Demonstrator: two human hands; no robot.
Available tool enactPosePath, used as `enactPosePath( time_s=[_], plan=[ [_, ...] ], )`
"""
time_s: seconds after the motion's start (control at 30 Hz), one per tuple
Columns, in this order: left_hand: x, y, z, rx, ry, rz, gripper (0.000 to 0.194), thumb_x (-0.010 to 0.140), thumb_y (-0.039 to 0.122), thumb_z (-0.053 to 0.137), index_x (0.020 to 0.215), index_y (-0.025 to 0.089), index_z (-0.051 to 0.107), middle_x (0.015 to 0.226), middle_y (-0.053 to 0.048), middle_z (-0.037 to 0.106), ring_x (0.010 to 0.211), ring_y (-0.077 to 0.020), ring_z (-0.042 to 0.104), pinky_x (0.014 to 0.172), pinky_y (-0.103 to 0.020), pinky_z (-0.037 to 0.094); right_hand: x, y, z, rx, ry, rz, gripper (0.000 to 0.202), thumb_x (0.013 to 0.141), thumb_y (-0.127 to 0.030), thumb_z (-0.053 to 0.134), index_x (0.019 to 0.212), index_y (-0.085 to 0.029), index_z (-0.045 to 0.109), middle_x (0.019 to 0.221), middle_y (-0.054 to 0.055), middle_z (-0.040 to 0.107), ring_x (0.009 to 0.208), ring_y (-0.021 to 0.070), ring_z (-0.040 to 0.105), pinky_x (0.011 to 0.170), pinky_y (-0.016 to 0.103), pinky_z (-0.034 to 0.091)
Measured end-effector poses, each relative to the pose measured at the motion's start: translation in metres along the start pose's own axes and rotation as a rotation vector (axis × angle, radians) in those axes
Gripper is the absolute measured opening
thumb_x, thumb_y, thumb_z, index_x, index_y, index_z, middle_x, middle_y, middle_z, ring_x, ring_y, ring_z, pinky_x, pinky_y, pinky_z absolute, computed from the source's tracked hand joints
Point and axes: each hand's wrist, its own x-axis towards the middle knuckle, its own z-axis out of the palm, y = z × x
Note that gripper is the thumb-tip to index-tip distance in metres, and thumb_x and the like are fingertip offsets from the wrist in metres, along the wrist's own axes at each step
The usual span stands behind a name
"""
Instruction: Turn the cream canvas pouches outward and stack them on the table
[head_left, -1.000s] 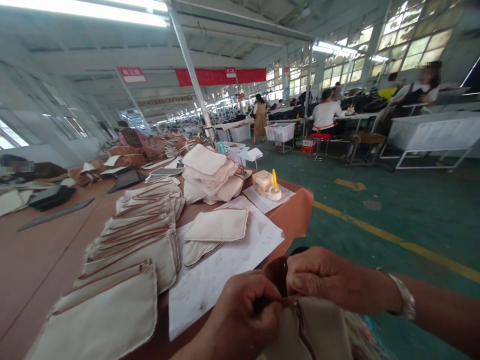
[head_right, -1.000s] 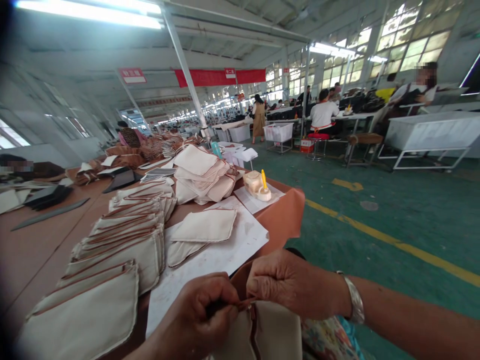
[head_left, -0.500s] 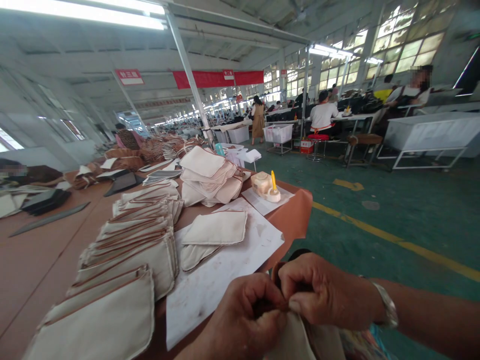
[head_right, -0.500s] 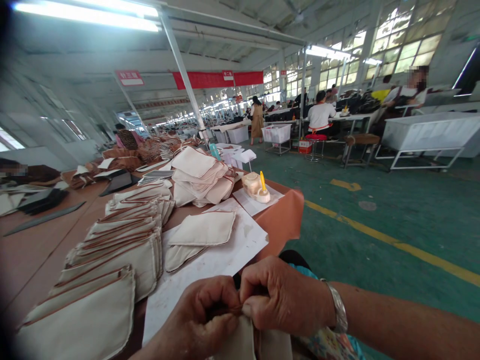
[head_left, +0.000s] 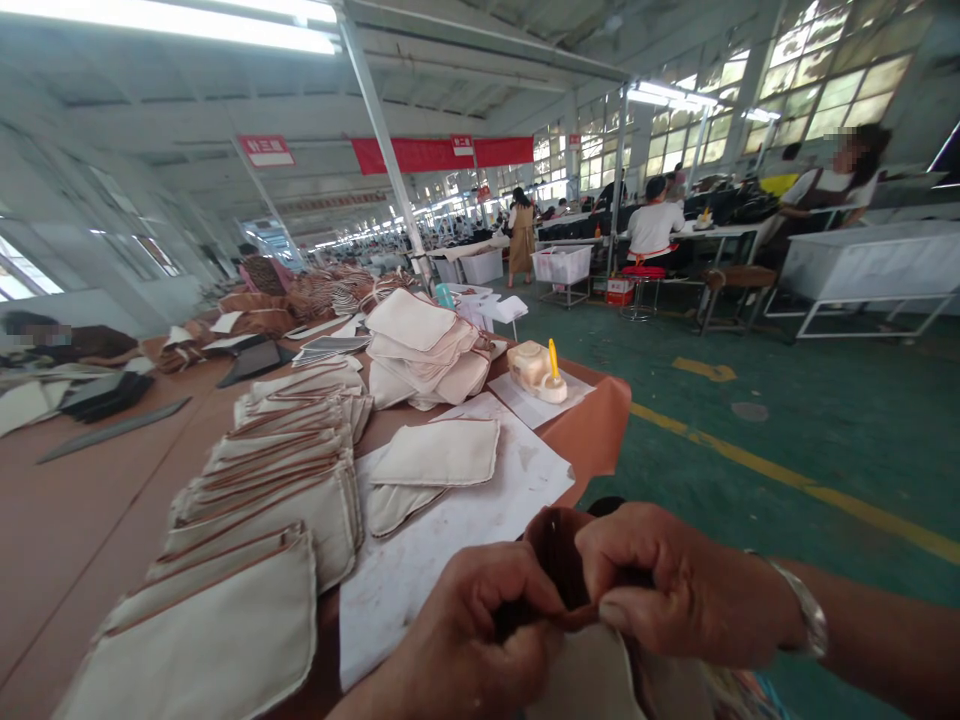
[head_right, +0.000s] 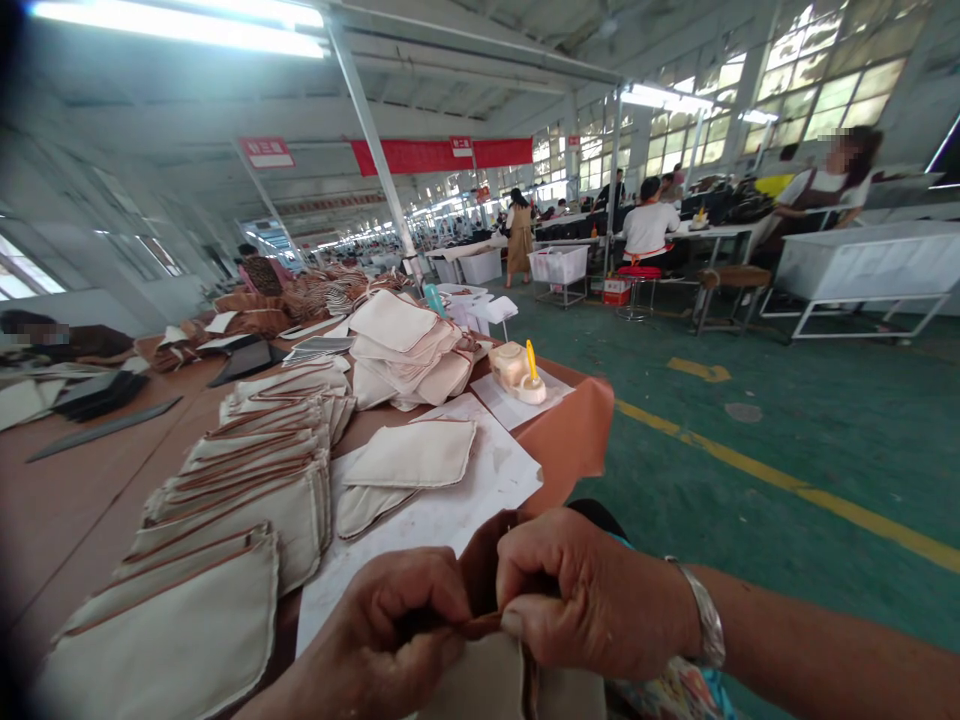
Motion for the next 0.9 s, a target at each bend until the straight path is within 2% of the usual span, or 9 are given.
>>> enactPosePath(
  time_s=[0.07, 0.2, 0.37, 0.43, 0.53, 0.57, 0.67, 0.77, 0.9],
  plan=[
    [0.000, 0.004, -0.002, -0.022, -0.014, 0.069, 0.007, 0.070, 0.010, 0.057, 0.066, 0.013, 0.063, 0.068, -0.001, 0.055, 0.062, -0.0112, 0.046, 0.053, -0.022, 0.034, 0.000, -0.004, 0.000, -0.130, 0.035, -0.097, 0.009, 0.068, -0.006, 0.052, 0.067, -0.015, 0.054, 0.064, -0.004, 0.052, 0.059, 0.0069, 0.046, 0.054, 0.018, 0.033],
    [0.000, 0.017, -0.005, 0.015, -0.098, 0.144, 0.019, 0.068, 0.009, 0.063, 0.083, 0.013, 0.075, 0.082, -0.006, 0.067, 0.075, -0.0161, 0.057, 0.064, -0.023, 0.044, -0.001, -0.011, 0.004, -0.410, 0.098, -0.275, 0.014, 0.071, -0.004, 0.049, 0.068, -0.017, 0.051, 0.065, -0.003, 0.053, 0.061, 0.0079, 0.047, 0.056, 0.020, 0.033],
    [-0.002, 0.016, 0.008, 0.143, 0.093, 0.204, 0.015, 0.068, 0.005, 0.060, 0.066, 0.013, 0.073, 0.067, -0.005, 0.068, 0.062, -0.0132, 0.059, 0.057, -0.020, 0.043, -0.003, -0.020, 0.011, -0.631, 0.140, -0.414, 0.017, 0.079, -0.005, 0.046, 0.071, -0.019, 0.049, 0.065, -0.001, 0.055, 0.062, 0.0100, 0.046, 0.060, 0.024, 0.034],
    [-0.003, 0.011, 0.012, 0.117, 0.115, 0.236, 0.015, 0.065, 0.004, 0.059, 0.065, 0.014, 0.070, 0.065, -0.003, 0.066, 0.059, -0.0117, 0.057, 0.056, -0.019, 0.041, -0.004, -0.022, 0.012, -0.571, 0.111, -0.385, 0.017, 0.080, -0.005, 0.045, 0.072, -0.019, 0.049, 0.066, -0.001, 0.054, 0.063, 0.0102, 0.045, 0.060, 0.024, 0.034],
    [-0.004, 0.002, 0.013, -0.035, 0.066, 0.249, 0.006, 0.066, 0.009, 0.063, 0.064, 0.014, 0.066, 0.063, -0.002, 0.062, 0.059, -0.0110, 0.053, 0.055, -0.020, 0.038, -0.002, -0.022, 0.010, -0.241, 0.046, -0.224, 0.013, 0.080, -0.012, 0.048, 0.069, -0.018, 0.049, 0.067, -0.001, 0.052, 0.065, 0.0103, 0.046, 0.060, 0.022, 0.036],
    [-0.005, 0.000, 0.013, -0.119, 0.033, 0.230, 0.003, 0.067, 0.012, 0.065, 0.064, 0.014, 0.065, 0.064, -0.002, 0.061, 0.059, -0.0110, 0.052, 0.056, -0.020, 0.037, -0.001, -0.021, 0.010, -0.106, 0.021, -0.159, 0.013, 0.081, -0.016, 0.050, 0.068, -0.018, 0.049, 0.066, -0.001, 0.051, 0.066, 0.0106, 0.046, 0.061, 0.022, 0.037],
    [-0.004, -0.004, 0.014, -0.380, -0.020, 0.119, 0.013, 0.069, 0.020, 0.070, 0.064, 0.013, 0.061, 0.065, -0.002, 0.058, 0.058, -0.0095, 0.048, 0.056, -0.021, 0.034, 0.001, -0.015, 0.010, 0.161, -0.037, -0.017, 0.022, 0.083, -0.030, 0.053, 0.066, -0.016, 0.051, 0.064, -0.001, 0.050, 0.065, 0.0116, 0.044, 0.065, 0.024, 0.039],
    [-0.004, -0.004, 0.014, -0.472, -0.036, 0.050, 0.018, 0.067, 0.025, 0.071, 0.063, 0.012, 0.059, 0.065, -0.002, 0.054, 0.058, -0.0095, 0.045, 0.054, -0.021, 0.032, 0.001, -0.009, 0.010, 0.142, -0.054, 0.014, 0.021, 0.083, -0.032, 0.055, 0.070, -0.015, 0.055, 0.068, 0.000, 0.052, 0.067, 0.0124, 0.046, 0.068, 0.026, 0.040],
    [-0.002, -0.007, 0.013, -0.289, 0.007, 0.012, 0.009, 0.064, 0.019, 0.065, 0.062, 0.013, 0.057, 0.058, 0.001, 0.050, 0.053, -0.0082, 0.039, 0.050, -0.021, 0.029, 0.003, -0.011, 0.008, 0.095, -0.069, -0.013, 0.018, 0.084, -0.029, 0.058, 0.073, -0.015, 0.057, 0.072, 0.001, 0.054, 0.067, 0.0117, 0.049, 0.065, 0.024, 0.039]
  ],
)
